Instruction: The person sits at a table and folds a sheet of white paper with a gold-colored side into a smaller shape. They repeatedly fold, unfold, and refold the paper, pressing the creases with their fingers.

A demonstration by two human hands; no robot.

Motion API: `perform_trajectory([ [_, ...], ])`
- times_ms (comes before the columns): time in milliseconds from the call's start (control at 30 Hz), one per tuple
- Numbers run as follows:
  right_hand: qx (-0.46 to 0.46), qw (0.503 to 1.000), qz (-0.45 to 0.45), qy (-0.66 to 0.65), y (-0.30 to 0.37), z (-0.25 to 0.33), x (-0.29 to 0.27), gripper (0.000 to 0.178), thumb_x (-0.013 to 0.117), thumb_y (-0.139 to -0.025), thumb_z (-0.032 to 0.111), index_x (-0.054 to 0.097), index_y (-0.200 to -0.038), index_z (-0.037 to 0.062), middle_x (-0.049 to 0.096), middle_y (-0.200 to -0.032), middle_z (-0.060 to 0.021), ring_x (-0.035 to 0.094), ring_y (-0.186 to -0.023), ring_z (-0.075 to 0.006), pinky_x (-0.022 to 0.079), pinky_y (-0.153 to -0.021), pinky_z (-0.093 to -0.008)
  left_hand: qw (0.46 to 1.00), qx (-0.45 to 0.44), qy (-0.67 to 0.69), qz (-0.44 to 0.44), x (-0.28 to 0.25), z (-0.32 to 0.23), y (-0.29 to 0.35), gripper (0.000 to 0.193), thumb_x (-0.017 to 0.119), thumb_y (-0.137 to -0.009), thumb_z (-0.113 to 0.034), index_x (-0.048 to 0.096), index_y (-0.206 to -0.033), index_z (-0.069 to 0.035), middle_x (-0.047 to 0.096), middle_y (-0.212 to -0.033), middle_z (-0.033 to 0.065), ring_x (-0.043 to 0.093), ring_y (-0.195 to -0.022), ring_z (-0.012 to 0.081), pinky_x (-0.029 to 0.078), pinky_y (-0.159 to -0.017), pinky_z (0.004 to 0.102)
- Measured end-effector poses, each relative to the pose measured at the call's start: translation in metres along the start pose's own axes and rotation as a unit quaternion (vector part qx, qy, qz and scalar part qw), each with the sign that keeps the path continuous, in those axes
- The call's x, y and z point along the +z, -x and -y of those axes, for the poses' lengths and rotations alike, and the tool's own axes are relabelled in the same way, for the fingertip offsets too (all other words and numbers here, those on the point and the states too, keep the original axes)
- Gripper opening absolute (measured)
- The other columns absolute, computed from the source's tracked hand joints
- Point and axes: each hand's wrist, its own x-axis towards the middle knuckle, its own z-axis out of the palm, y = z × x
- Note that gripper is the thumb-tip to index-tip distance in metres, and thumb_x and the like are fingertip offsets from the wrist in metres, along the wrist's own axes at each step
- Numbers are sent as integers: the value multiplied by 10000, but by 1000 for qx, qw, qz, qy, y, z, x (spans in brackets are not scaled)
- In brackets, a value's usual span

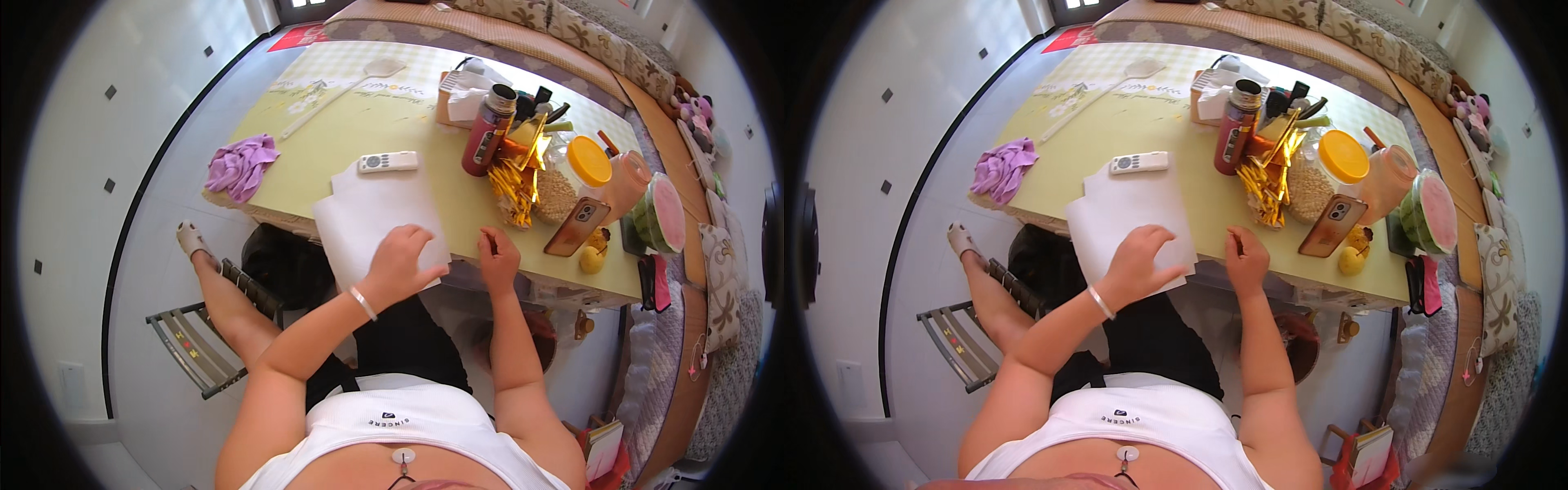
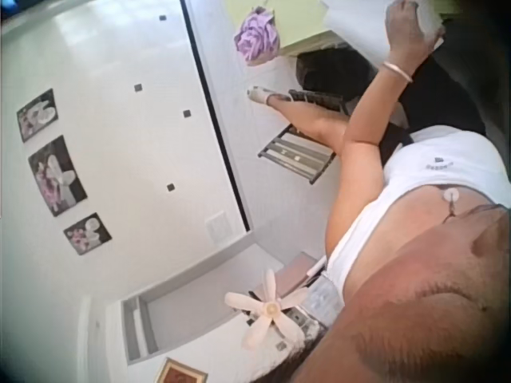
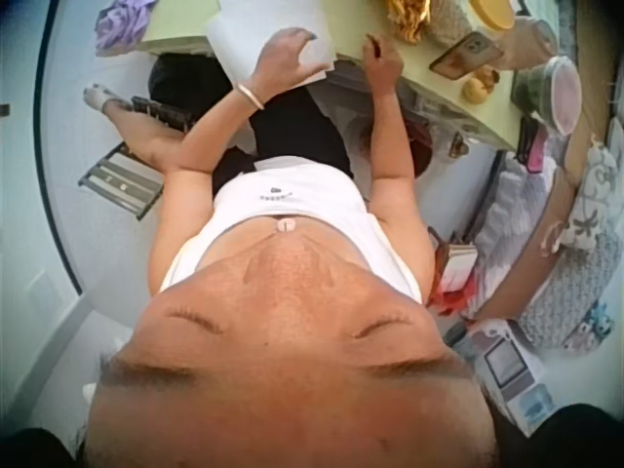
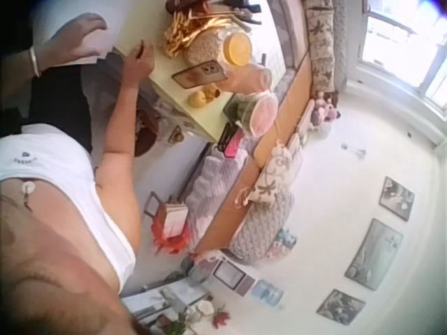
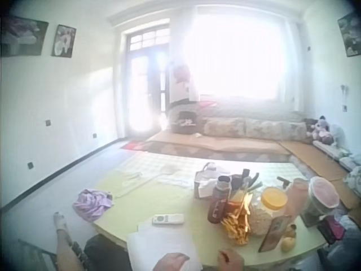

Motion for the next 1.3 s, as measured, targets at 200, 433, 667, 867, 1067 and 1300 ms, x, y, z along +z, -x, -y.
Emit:
perform_trajectory([
  [200,-150,974,157,63,-1,36,-3,452,666,-807,2,689,-1248,99,648,-1316,-137,586,-1246,-337,470,-1030,-444,982,-60,-176,21,-4,17,99,836,848,-782,-450,542,-1427,-15,405,-1573,267,314,-1505,453,232,-1194,657],
  [433,-246,890,364,125,5,85,22,677,627,-771,-33,625,-1417,173,480,-1586,-114,356,-1516,-376,283,-1221,-544,992,2,-128,7,-3,39,89,713,793,-747,-179,560,-1401,-18,532,-1488,228,448,-1442,403,260,-1189,662],
  [667,-219,889,394,83,-21,71,31,491,595,-853,-34,721,-1286,160,645,-1428,-68,519,-1405,-343,356,-1184,-508,991,-13,-125,-41,-28,41,75,573,771,-771,-118,637,-1321,-37,607,-1425,185,504,-1406,376,297,-1186,637],
  [867,-177,885,428,45,-37,55,23,394,630,-900,63,733,-1271,144,649,-1424,-91,482,-1434,-345,357,-1186,-490,994,-37,17,-100,-39,89,104,414,686,-788,35,743,-1189,-48,677,-1355,154,582,-1350,328,411,-1152,526],
  [1067,-80,897,427,-76,-43,53,26,244,625,-957,127,770,-1144,68,678,-1378,-113,490,-1420,-347,367,-1180,-459,942,-121,274,-153,-43,112,85,257,737,-841,6,755,-1097,-15,742,-1135,140,694,-1093,246,548,-955,329],
  [1300,47,964,256,-47,-36,45,49,156,725,-897,135,716,-850,-13,732,-968,-111,644,-1004,-275,499,-913,-398,912,-250,247,-211,-25,126,43,140,728,-911,-119,719,-938,18,719,-766,115,676,-673,192,536,-677,306],
])
